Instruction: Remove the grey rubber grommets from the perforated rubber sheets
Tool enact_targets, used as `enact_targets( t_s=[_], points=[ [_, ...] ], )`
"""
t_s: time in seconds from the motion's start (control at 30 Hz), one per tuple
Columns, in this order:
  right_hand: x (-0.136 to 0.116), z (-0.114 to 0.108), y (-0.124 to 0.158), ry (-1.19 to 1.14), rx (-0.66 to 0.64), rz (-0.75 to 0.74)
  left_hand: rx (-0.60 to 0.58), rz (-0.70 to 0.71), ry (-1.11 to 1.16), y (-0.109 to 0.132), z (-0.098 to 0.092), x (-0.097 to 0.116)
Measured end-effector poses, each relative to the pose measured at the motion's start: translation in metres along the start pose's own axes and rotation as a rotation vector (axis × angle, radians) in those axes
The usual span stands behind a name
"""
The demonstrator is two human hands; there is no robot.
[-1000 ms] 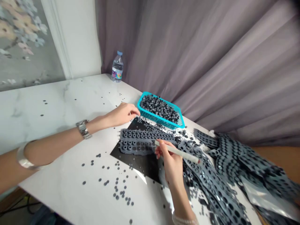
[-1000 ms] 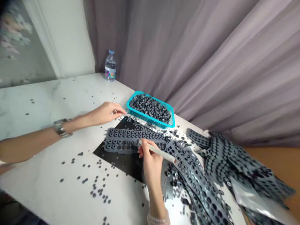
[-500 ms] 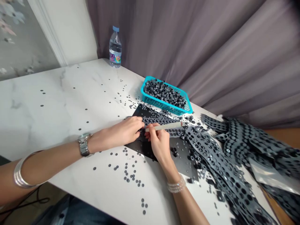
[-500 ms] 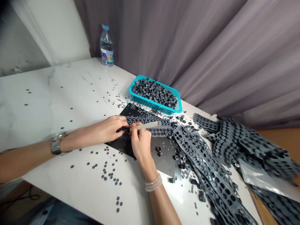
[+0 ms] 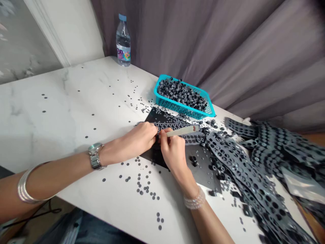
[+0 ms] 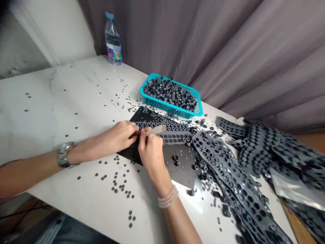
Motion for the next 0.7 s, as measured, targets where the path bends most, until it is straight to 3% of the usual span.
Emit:
enact_targets(
  t_s=[0.13,0.23,0.3,0.47,0.7],
  points=[
    [0.003,0.001,-0.002,0.012,0.018,0.015,0.094,-0.135,0.059,0.003,-0.028,0.006],
    [0.01,0.002,-0.002,-0.102,0.004,0.07,0.313,-0.252,0.29,0.009,-0.061,-0.005],
    [0.014,0.002,-0.002,-0.225,-0.001,0.11,0.362,-0.321,0.553,0.012,-0.071,-0.019],
    [0.02,-0.004,0.004,-0.586,0.09,0.236,0.119,-0.396,1.212,0.007,-0.052,-0.036],
    [0.021,-0.012,0.008,-0.686,0.175,0.294,0.085,-0.54,1.533,0.008,-0.037,-0.026]
  ],
)
Point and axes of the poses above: each hand's wrist, its own y-axis away from the middle knuckle, its own z-axis out of the palm, x = y × z, the point moved 4 cm from there along -y, towards the middle knuckle, and after that the axes turned 4 degrees about -x, right-handed, at the moved point
